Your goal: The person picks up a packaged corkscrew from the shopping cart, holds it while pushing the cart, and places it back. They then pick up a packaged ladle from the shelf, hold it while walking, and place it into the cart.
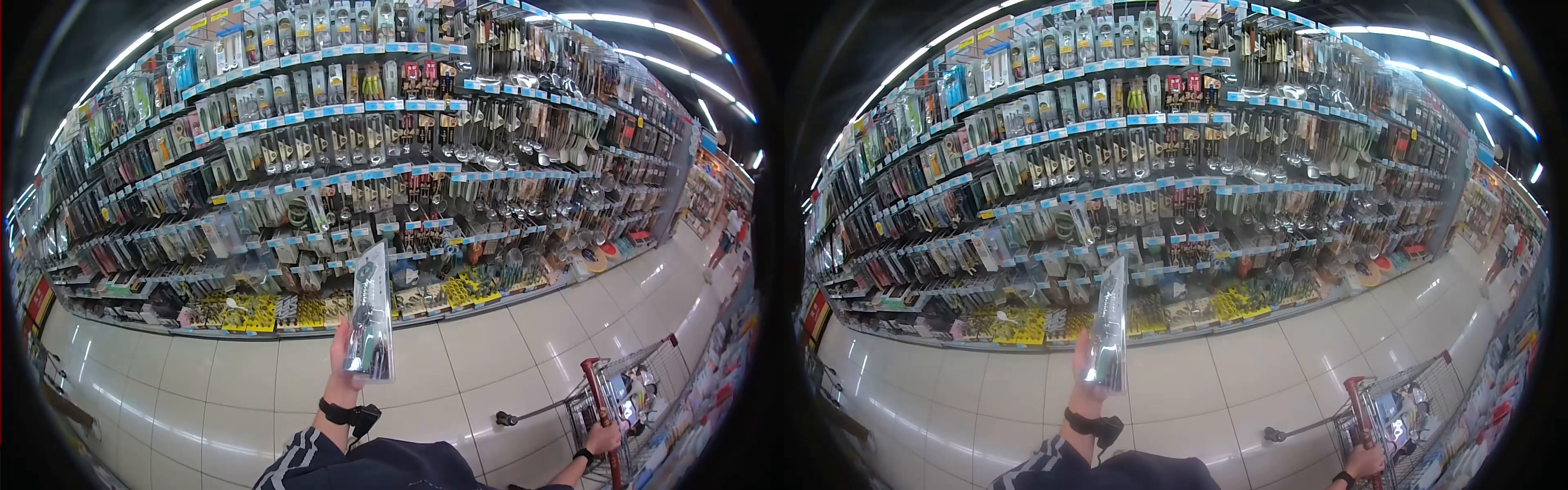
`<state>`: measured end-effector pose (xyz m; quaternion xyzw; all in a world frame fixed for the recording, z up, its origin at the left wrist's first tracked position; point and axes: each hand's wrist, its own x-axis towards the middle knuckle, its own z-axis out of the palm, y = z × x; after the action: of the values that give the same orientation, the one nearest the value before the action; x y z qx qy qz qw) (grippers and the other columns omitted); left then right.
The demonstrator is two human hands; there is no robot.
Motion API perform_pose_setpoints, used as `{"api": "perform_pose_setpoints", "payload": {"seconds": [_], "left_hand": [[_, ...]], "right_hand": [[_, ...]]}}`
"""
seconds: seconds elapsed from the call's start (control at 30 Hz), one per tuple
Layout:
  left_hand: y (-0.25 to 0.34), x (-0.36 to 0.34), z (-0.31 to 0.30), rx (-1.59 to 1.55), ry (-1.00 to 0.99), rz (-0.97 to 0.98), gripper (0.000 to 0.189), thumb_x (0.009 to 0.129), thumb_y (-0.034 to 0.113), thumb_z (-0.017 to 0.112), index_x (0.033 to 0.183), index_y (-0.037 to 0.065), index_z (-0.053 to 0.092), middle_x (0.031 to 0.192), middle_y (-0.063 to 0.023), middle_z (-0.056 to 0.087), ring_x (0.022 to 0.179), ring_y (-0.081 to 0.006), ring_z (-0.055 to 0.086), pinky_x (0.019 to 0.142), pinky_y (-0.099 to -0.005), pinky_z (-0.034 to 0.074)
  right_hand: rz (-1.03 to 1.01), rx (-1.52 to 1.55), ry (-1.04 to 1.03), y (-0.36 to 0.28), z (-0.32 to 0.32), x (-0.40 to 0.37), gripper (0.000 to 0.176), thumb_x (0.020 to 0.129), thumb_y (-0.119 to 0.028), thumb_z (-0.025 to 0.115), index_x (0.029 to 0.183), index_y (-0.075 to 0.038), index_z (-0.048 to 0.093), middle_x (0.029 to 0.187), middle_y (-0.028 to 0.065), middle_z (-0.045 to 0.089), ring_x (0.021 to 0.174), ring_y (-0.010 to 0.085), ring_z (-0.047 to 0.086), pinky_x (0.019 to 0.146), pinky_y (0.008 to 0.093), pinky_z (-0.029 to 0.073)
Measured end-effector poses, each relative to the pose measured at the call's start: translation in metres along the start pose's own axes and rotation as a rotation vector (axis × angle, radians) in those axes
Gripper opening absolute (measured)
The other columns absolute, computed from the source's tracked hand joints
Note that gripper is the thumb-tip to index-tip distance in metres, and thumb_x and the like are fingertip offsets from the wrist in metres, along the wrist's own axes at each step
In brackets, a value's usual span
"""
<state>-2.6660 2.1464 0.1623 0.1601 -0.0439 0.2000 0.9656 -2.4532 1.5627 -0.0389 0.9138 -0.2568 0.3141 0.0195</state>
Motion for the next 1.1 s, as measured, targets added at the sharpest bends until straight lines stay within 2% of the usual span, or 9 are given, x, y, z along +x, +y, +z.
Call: {"api": "perform_pose_setpoints", "payload": {"seconds": [0.2,0.37,0.47,0.5,0.7,0.8,0.9,0.97,1.1], "left_hand": [[0.010,-0.003,-0.006,0.064,0.081,0.061,0.051,0.099,0.046,0.037,0.124,0.005,0.055,0.100,-0.0135,0.067,0.080,-0.0270,0.068,0.071,-0.0394,0.058],[0.017,-0.002,-0.036,0.031,0.030,0.048,0.048,0.099,0.043,0.038,0.126,0.005,0.053,0.106,-0.0130,0.065,0.089,-0.0263,0.066,0.075,-0.0405,0.056],[0.011,-0.001,-0.008,0.124,0.335,0.111,0.049,0.095,0.051,0.044,0.108,0.006,0.061,0.081,-0.0072,0.068,0.060,-0.0202,0.065,0.052,-0.0343,0.052],[0.011,0.000,-0.014,0.129,0.325,0.088,0.050,0.095,0.051,0.044,0.108,0.007,0.062,0.080,-0.0065,0.067,0.059,-0.0202,0.065,0.053,-0.0351,0.054],[0.007,0.000,-0.010,0.122,0.206,0.020,0.055,0.095,0.051,0.045,0.123,0.004,0.054,0.100,-0.0139,0.066,0.084,-0.0281,0.067,0.072,-0.0429,0.057],[0.004,0.001,-0.018,0.150,0.109,-0.010,0.058,0.095,0.050,0.046,0.131,0.004,0.047,0.113,-0.0174,0.061,0.099,-0.0327,0.063,0.083,-0.0486,0.054],[0.003,0.000,-0.013,0.116,0.038,-0.010,0.056,0.095,0.043,0.051,0.136,0.005,0.043,0.124,-0.0174,0.057,0.113,-0.0337,0.057,0.096,-0.0527,0.047],[0.004,0.002,-0.020,0.072,0.033,-0.006,0.055,0.096,0.036,0.053,0.140,0.006,0.040,0.132,-0.0174,0.052,0.122,-0.0342,0.051,0.105,-0.0536,0.040],[0.007,0.003,-0.028,0.090,0.080,-0.006,0.056,0.096,0.035,0.053,0.141,0.006,0.038,0.134,-0.0183,0.050,0.125,-0.0342,0.049,0.106,-0.0538,0.038]], "right_hand": [[-0.029,-0.015,0.105,0.002,0.016,-0.001,0.021,0.074,-0.030,0.065,0.080,-0.010,0.061,0.079,0.0083,0.061,0.082,0.0304,0.059,0.073,0.0434,0.041],[0.017,0.018,0.072,0.004,0.026,0.000,0.021,0.066,-0.023,0.066,0.082,-0.010,0.061,0.080,0.0084,0.062,0.085,0.0314,0.059,0.078,0.0440,0.041],[-0.022,0.025,0.147,0.001,0.017,-0.001,0.013,0.069,-0.020,0.065,0.076,-0.010,0.060,0.075,0.0087,0.062,0.077,0.0312,0.061,0.073,0.0438,0.043],[0.047,0.028,-0.024,0.001,0.016,0.002,0.024,0.066,-0.023,0.066,0.085,-0.009,0.062,0.082,0.0092,0.062,0.087,0.0320,0.059,0.080,0.0440,0.041],[0.040,0.061,-0.003,0.007,0.025,0.000,0.028,0.065,-0.021,0.068,0.091,-0.009,0.062,0.086,0.0091,0.062,0.091,0.0317,0.058,0.082,0.0441,0.041],[-0.007,0.079,0.026,0.010,0.024,-0.004,0.032,0.065,-0.020,0.069,0.095,-0.010,0.061,0.089,0.0087,0.061,0.093,0.0313,0.057,0.082,0.0440,0.040],[-0.013,0.108,0.052,0.012,0.026,-0.005,0.023,0.066,-0.015,0.066,0.088,-0.010,0.061,0.086,0.0091,0.063,0.089,0.0321,0.058,0.080,0.0455,0.040],[0.002,0.093,0.018,0.016,0.036,-0.003,0.032,0.065,-0.018,0.068,0.094,-0.009,0.060,0.088,0.0089,0.061,0.092,0.0315,0.057,0.082,0.0441,0.040],[0.006,0.088,0.052,0.016,0.041,-0.004,0.033,0.063,-0.020,0.068,0.092,-0.008,0.059,0.087,0.0092,0.060,0.090,0.0322,0.057,0.082,0.0433,0.041]]}}
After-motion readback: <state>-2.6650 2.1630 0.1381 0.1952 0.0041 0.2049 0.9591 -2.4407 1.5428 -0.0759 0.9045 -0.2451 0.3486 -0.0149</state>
